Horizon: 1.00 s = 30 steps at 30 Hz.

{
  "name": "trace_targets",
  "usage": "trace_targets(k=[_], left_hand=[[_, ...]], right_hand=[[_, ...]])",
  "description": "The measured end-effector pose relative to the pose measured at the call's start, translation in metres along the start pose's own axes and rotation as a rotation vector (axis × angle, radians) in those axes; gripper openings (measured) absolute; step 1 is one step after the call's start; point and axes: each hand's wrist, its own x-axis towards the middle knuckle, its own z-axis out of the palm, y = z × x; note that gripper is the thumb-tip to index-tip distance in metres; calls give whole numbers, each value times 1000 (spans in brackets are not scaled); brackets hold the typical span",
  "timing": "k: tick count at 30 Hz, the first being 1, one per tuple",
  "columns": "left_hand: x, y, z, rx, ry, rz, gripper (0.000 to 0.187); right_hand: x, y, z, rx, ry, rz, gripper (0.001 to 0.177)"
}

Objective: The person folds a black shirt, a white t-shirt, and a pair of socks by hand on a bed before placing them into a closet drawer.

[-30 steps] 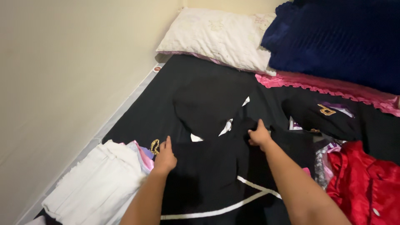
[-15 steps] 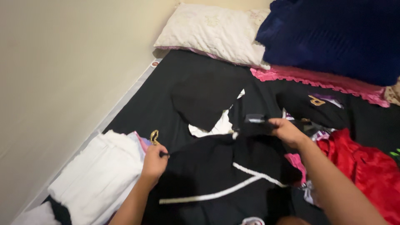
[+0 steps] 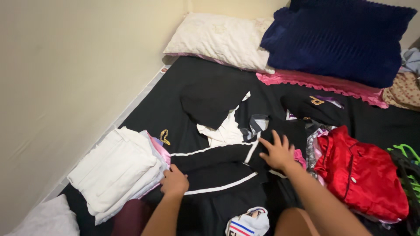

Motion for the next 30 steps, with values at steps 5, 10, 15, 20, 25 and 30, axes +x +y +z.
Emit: trace_targets(k=[5,10,15,20,25,30], left_hand=[[-23,2,-11,-66,53,-14,55],[-30,-5,8,-95,220,-36,42],[22,-29,37,-242,216,11,69],[58,-50,62,-457,43,21,53],[53,-66,48,-1054,-150,72,48],[47,-84,46,-1261,-317,4,66]], right_hand=[[-10,4,23,-39,206,5,83],[-21,1,8,91,195,261,113],[-10,20,-5,138,-56,418,108],[29,51,27,229,-170,374,90],[50,50,52,241,15,149,60],[39,-10,23,385,126,71,45]])
